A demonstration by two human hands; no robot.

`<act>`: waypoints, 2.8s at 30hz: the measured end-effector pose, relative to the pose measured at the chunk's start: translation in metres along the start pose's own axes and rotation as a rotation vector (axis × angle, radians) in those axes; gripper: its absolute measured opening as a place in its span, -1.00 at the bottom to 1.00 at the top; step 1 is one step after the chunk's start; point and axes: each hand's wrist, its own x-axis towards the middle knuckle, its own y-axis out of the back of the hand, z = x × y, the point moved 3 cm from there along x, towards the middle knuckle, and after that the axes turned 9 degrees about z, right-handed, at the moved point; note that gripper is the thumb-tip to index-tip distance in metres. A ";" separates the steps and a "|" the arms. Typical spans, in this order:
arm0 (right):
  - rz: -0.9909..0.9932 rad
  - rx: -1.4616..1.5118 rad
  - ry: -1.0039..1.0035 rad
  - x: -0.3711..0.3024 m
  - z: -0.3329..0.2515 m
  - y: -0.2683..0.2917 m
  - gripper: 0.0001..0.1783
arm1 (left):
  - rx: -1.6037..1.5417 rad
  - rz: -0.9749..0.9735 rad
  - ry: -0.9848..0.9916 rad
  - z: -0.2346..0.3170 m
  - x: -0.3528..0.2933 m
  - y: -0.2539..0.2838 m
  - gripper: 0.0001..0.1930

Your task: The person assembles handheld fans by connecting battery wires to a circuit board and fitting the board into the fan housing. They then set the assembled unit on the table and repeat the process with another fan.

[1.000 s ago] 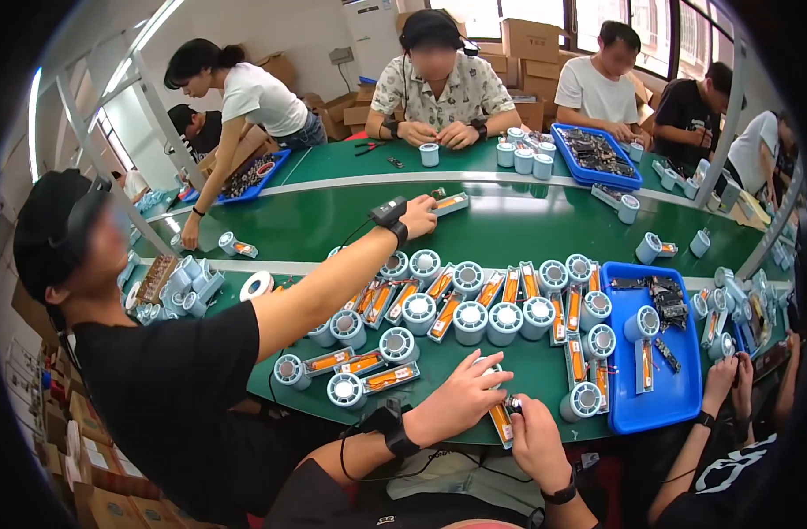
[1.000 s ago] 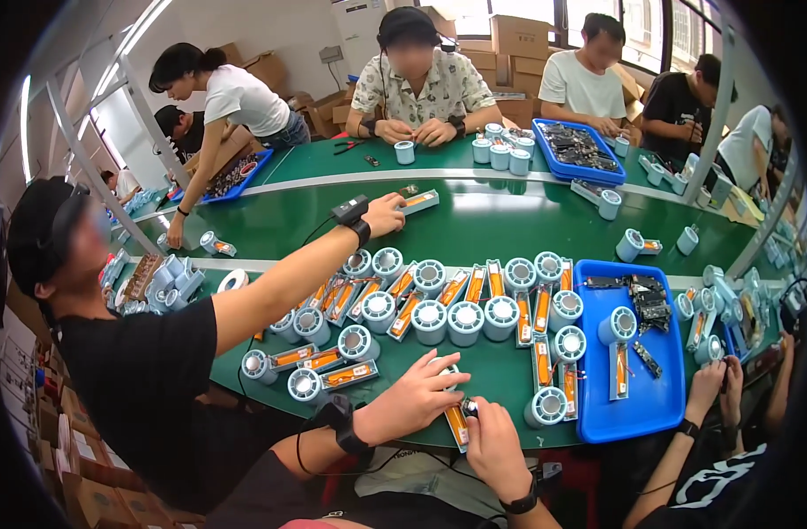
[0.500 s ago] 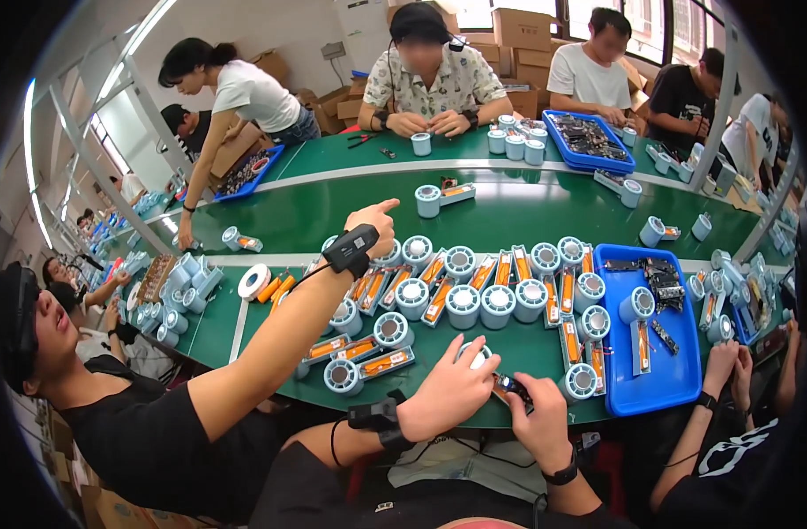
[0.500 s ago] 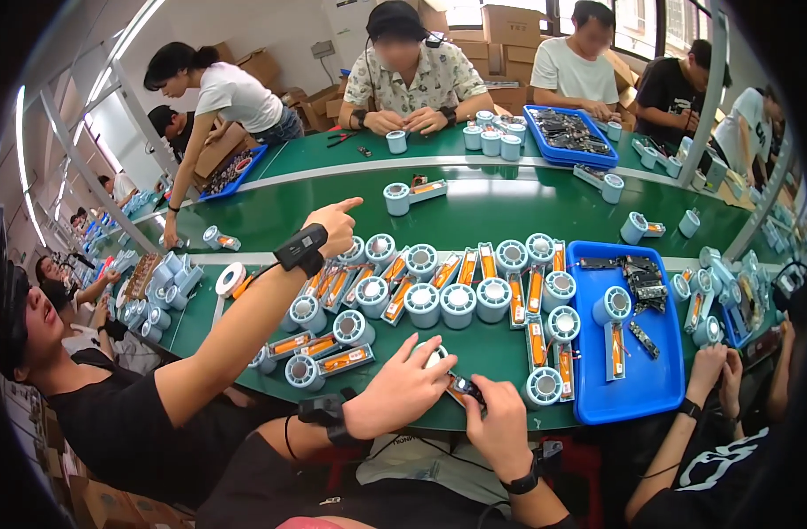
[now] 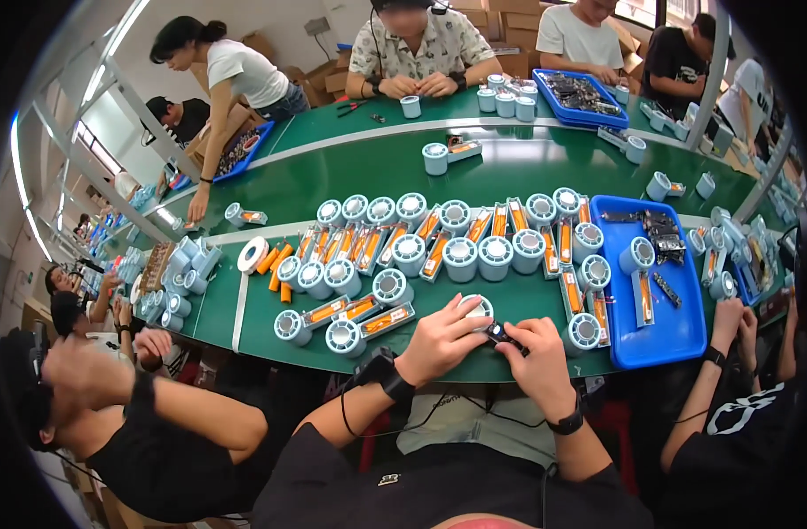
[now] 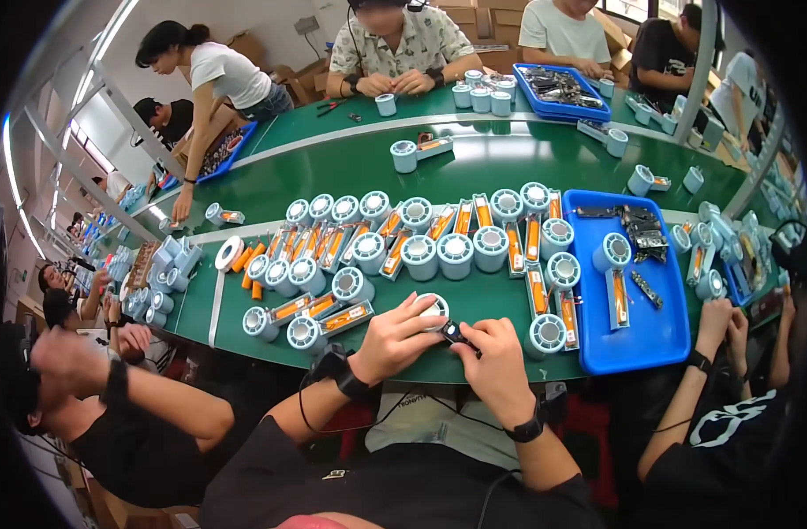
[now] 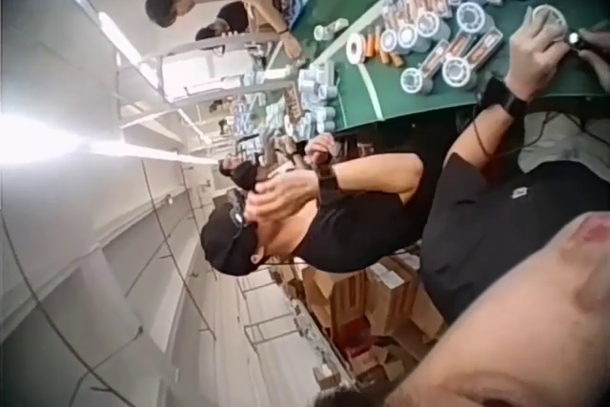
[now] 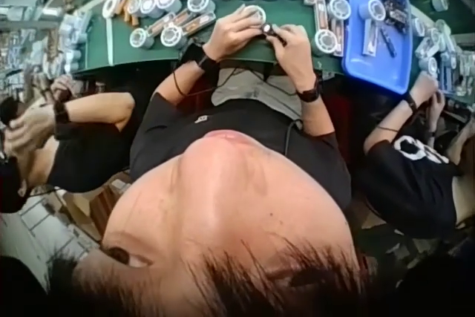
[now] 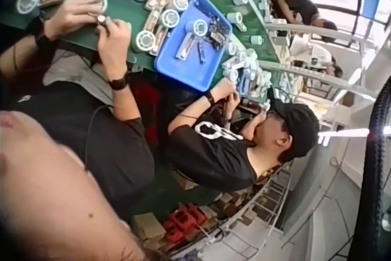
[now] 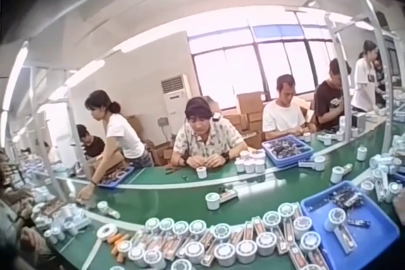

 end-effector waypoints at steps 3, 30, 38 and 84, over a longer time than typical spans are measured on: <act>-0.047 -0.031 0.043 -0.015 0.000 0.004 -0.68 | 0.048 0.019 -0.027 0.016 -0.009 0.000 -0.83; 0.042 0.575 -0.469 -0.101 0.019 0.018 -0.63 | -0.028 -0.200 -0.016 -0.032 0.099 0.068 -0.91; -0.109 0.597 -0.405 -0.044 0.040 0.000 -0.71 | 0.209 0.029 0.450 -0.258 0.155 0.044 -0.91; 0.128 -0.580 -0.405 0.014 0.138 0.157 -0.13 | -0.181 0.115 0.712 0.016 -0.007 -0.004 -0.25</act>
